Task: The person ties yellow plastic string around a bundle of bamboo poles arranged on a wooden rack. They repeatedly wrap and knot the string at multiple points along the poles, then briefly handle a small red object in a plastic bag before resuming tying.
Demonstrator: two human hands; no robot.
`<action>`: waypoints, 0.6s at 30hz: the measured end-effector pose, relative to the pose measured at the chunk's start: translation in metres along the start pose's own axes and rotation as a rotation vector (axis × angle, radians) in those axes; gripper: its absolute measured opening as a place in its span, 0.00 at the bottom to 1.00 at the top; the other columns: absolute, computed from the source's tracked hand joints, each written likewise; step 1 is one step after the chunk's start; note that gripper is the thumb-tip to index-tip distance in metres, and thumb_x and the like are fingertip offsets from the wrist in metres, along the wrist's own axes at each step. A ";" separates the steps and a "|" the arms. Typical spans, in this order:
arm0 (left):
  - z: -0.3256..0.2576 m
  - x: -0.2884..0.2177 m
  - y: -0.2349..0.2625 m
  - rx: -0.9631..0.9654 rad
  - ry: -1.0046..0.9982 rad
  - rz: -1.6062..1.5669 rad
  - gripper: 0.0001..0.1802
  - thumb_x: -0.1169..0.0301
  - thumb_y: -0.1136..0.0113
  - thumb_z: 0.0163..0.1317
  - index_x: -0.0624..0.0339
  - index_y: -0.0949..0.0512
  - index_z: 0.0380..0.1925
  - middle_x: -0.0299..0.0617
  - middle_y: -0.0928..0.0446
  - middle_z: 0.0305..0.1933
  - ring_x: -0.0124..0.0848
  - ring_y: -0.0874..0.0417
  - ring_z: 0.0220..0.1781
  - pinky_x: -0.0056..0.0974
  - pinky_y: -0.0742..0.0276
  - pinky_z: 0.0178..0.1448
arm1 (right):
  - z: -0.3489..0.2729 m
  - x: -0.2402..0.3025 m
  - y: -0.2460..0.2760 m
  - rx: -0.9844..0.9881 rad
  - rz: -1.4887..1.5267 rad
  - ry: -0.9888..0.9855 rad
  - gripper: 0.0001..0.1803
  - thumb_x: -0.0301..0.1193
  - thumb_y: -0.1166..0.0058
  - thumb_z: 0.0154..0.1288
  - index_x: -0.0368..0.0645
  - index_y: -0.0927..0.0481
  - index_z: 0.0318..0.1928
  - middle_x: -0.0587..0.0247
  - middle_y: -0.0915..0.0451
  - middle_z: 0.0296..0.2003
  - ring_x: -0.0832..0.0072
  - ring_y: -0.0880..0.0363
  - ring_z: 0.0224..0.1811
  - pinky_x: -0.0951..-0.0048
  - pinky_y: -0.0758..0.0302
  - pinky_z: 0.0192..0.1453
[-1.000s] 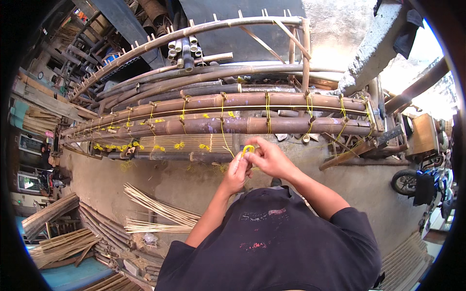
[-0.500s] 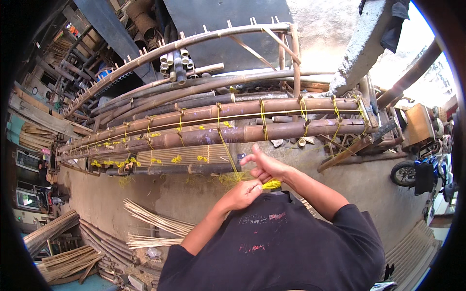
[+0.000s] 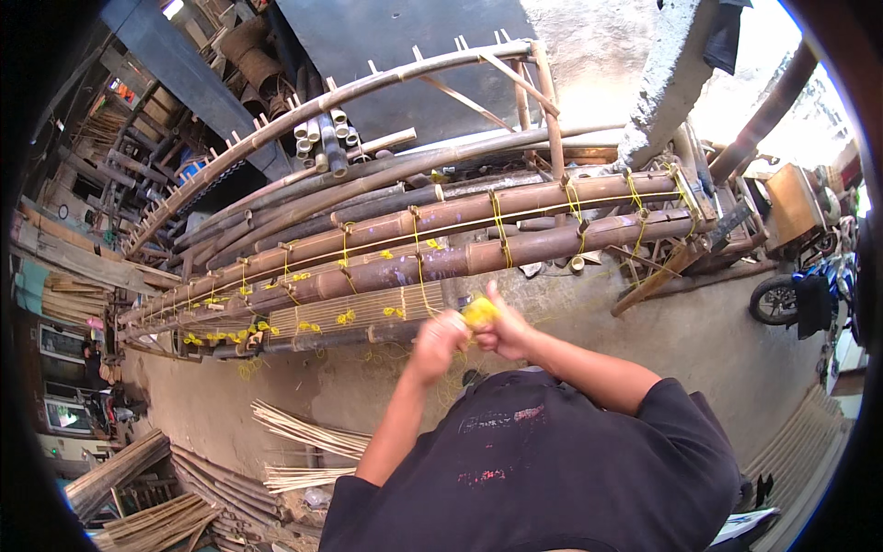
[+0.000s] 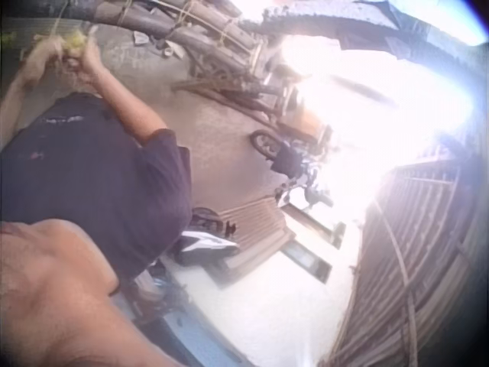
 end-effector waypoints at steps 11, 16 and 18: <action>-0.018 0.046 -0.018 0.146 0.345 -0.117 0.14 0.64 0.52 0.71 0.57 0.25 0.29 0.32 0.29 0.24 0.20 0.30 0.24 0.29 0.32 0.29 | 0.002 0.008 0.005 -0.271 -0.721 0.043 0.31 0.58 0.68 0.77 0.39 0.30 0.45 0.56 0.21 0.33 0.71 0.20 0.36 0.64 0.23 0.45; 0.002 0.081 -0.011 -0.314 -0.020 0.818 0.17 0.64 0.50 0.72 0.69 0.22 0.46 0.56 0.25 0.36 0.53 0.22 0.41 0.48 0.25 0.49 | -0.004 0.008 -0.010 -0.282 -1.425 0.326 0.24 0.50 0.59 0.76 0.38 0.27 0.47 0.52 0.19 0.33 0.61 0.18 0.36 0.61 0.23 0.44; 0.004 0.096 -0.011 -0.254 -0.020 0.838 0.17 0.65 0.51 0.71 0.69 0.22 0.47 0.57 0.26 0.40 0.53 0.23 0.47 0.48 0.26 0.53 | 0.001 0.024 0.007 -0.360 -1.613 0.492 0.20 0.43 0.53 0.74 0.37 0.24 0.45 0.48 0.19 0.37 0.54 0.19 0.40 0.58 0.24 0.46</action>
Point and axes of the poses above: each hand's wrist, its own z-axis towards the middle knuckle, its own y-axis out of the back of the hand, x = y × z, the point moved 2 cm from there along z, towards the middle knuckle
